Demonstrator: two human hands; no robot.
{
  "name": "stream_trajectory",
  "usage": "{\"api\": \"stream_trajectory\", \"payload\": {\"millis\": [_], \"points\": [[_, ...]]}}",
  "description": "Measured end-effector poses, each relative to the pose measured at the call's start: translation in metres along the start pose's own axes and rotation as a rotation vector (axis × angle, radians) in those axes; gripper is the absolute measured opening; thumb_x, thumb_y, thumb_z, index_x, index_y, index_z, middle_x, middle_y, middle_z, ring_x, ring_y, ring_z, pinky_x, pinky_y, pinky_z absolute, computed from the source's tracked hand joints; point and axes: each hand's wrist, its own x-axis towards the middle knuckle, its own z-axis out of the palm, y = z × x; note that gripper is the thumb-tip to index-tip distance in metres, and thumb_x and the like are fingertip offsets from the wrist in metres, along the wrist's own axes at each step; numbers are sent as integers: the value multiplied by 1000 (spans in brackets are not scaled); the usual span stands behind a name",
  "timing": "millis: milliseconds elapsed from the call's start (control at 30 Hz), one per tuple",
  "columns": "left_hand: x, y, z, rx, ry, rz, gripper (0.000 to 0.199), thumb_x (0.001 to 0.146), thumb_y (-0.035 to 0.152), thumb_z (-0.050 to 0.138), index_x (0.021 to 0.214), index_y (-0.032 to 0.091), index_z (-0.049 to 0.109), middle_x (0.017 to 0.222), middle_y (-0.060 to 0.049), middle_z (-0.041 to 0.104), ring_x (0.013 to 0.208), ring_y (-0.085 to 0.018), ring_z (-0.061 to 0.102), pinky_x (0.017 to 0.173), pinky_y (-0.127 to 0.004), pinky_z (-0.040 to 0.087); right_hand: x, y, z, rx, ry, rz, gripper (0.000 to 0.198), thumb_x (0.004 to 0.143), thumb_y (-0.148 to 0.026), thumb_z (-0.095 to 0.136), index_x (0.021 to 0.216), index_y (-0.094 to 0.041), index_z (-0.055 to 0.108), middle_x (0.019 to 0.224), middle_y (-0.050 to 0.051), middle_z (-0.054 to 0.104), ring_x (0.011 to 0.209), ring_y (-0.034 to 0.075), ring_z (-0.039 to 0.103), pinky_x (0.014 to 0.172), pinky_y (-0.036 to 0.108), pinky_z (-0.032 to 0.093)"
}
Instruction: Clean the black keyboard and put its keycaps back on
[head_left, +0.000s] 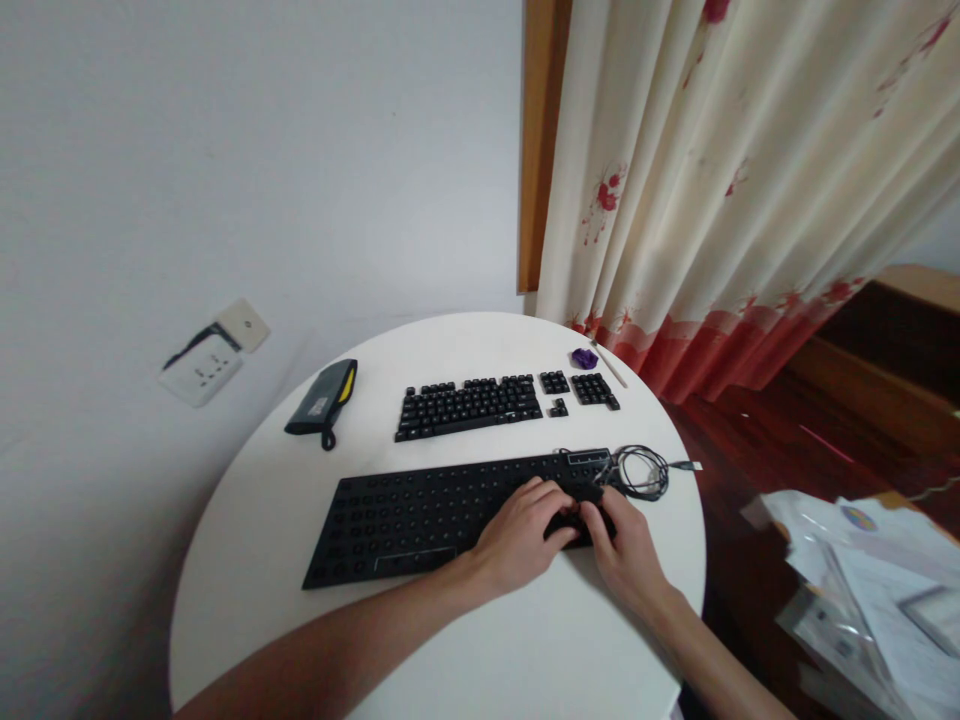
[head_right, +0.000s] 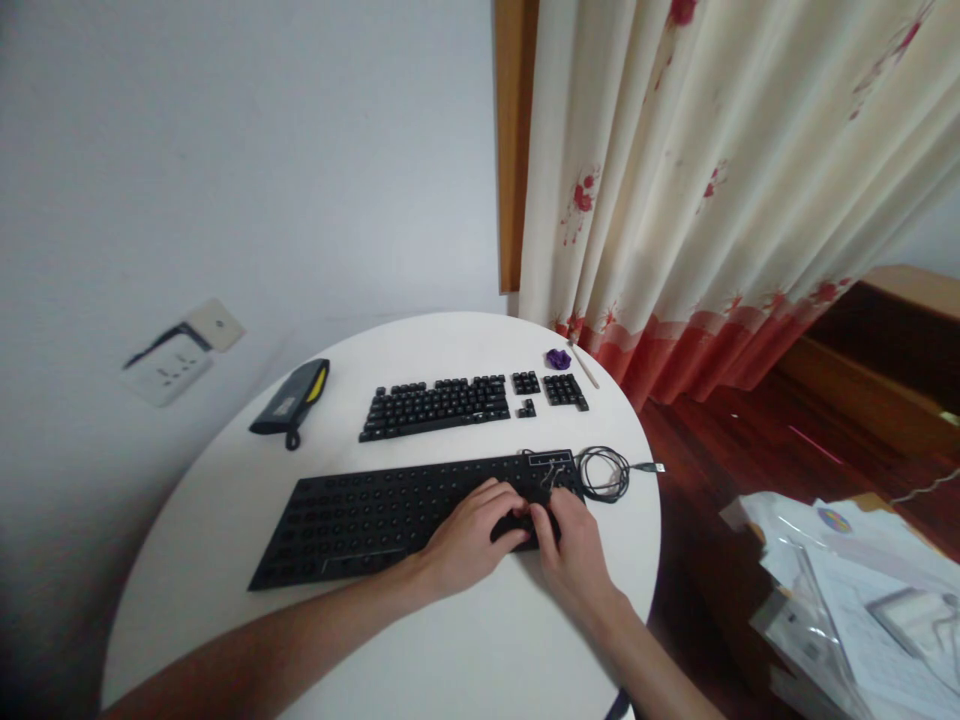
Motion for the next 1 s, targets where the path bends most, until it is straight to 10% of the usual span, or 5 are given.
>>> {"api": "stream_trajectory", "payload": {"millis": [500, 1000], "points": [[-7, 9, 2, 384, 92, 181, 15, 101, 27, 48, 106, 23, 62, 105, -3, 66, 97, -22, 55, 78, -39, 37, -1, 0, -6, 46, 75, -56, 19, 98, -27, 48, 84, -20, 58, 81, 6, 62, 81, 22, 58, 72, 33, 46], [-7, 12, -3, 194, 292, 222, 8, 92, 27, 66, 97, 28, 71, 96, -1, 69, 97, -19, 56, 84, -37, 39, 0, -3, -11, 324, 50, 200, 33, 100, -38, 45, 74, -20, 53, 67, -1, 55, 63, 15, 50, 59, 26, 39]]}}
